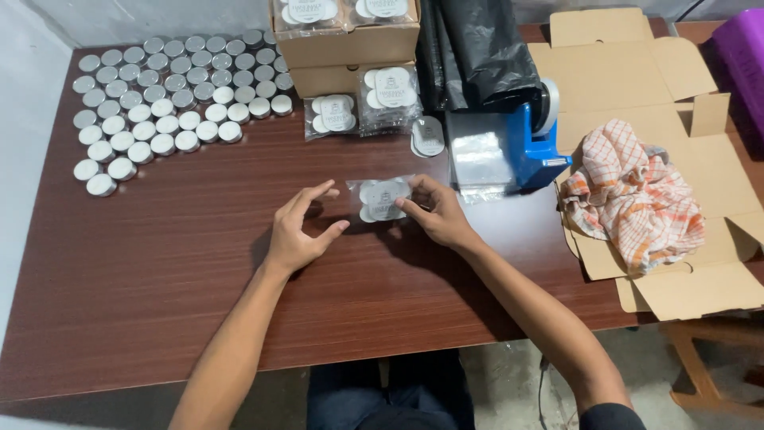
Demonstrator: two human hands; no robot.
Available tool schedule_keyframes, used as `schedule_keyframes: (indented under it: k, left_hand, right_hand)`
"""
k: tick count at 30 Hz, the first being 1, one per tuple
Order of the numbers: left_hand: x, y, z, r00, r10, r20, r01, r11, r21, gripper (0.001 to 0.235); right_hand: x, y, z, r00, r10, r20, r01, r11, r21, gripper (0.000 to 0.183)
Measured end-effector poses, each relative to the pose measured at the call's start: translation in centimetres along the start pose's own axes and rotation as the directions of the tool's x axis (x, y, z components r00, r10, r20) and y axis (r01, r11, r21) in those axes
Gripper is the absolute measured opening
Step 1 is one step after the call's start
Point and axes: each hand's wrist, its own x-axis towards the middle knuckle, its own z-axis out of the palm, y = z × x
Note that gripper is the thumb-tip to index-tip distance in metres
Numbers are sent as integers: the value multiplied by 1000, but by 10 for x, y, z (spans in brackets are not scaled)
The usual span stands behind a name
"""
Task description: Cleaning small tealight candles with a cloth and placing them into a plastic bag for packaging.
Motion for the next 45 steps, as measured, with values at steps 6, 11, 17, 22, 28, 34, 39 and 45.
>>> schedule_keyframes:
  k: [6,11,17,22,28,34,39,45]
  left_hand:
    - [-1,-5,-1,993,59,-102,-51,995,83,59]
    - [1,7,6,995,-100,3,100,989,-107,65]
    - [2,16,21,963,-239,125,256,955,-150,53]
    - [1,11,21,950,-289,115,300,949,-95,35]
    - [3,18,19,955,-282,89,291,950,-116,39]
    - [1,15,24,954,-279,109,292,947,-132,25]
    - [2,19,21,956,-277,98,289,947,-137,23]
    - [0,17,21,957,-268,110,283,944,-170,29]
  right_hand:
    - [3,12,-1,995,-94,41,98,990,-100,13]
    - [-2,10,-1,985,-170,41,175,961,-213,15]
    - [-8,4,3,977,-207,40,210,932,-296,19]
    - [-9,8,3,980,-191,63,201,922,-332,23]
    - [-8,18,2,982,-176,74,191,915,-354,25]
    - [-9,5,6,984,-159,82,178,920,-349,24]
    - [-10,-6,9,981,-161,107,189,912,-365,26]
    - [-1,-2,-46,803,-593,-48,404,603,-688,34]
